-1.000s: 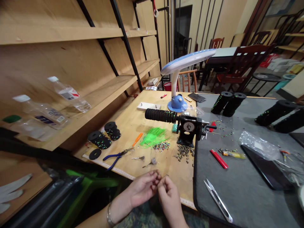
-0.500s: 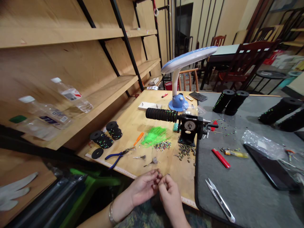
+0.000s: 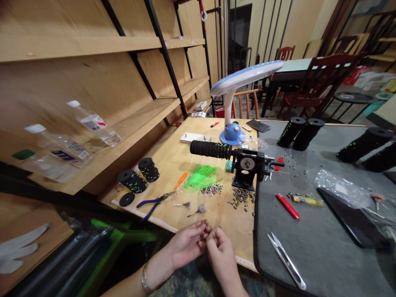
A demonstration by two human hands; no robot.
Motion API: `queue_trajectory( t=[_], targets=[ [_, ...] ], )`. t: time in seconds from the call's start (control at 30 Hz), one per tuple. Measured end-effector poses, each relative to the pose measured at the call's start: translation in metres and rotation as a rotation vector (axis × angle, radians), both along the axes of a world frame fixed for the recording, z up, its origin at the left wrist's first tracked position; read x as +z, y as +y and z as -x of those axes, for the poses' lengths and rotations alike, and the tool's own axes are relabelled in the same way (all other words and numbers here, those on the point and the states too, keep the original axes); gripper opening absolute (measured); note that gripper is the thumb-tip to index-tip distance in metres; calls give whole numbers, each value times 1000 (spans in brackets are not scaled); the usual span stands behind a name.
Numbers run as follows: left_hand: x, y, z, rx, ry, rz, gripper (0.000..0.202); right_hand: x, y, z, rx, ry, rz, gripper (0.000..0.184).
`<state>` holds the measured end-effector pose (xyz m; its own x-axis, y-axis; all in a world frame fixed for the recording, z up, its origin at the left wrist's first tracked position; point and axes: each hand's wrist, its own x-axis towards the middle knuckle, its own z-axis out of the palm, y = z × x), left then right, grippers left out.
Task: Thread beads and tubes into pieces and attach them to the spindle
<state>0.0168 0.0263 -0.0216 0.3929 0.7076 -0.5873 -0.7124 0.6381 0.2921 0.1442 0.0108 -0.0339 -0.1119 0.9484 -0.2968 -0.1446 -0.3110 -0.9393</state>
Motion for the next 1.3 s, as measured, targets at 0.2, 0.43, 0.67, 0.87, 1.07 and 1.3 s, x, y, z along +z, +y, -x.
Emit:
queue_trajectory(
  t=[0.2,0.43,0.67,0.87,1.07,1.3],
  targets=[
    [2,0,0,-7,5,-1,13,-2,0,0,-7,-22,-3,31],
    [1,-2,-1,-12,25,-45,18,2,0,0,1,-4,-7,35],
    [2,-4,-2,-45,68,-93,23,5,-1,-3,52,85,-9,48],
    [7,-6,-4,-57,195,-180,32,4,-2,-7,103,106,-13,50],
    [3,-7,-2,-51,297,-285,33,-3,-2,-6,146,124,-9,48],
    [4,-7,-1,-25,438,-373,29,0,0,-4,154,124,6,48]
  ],
)
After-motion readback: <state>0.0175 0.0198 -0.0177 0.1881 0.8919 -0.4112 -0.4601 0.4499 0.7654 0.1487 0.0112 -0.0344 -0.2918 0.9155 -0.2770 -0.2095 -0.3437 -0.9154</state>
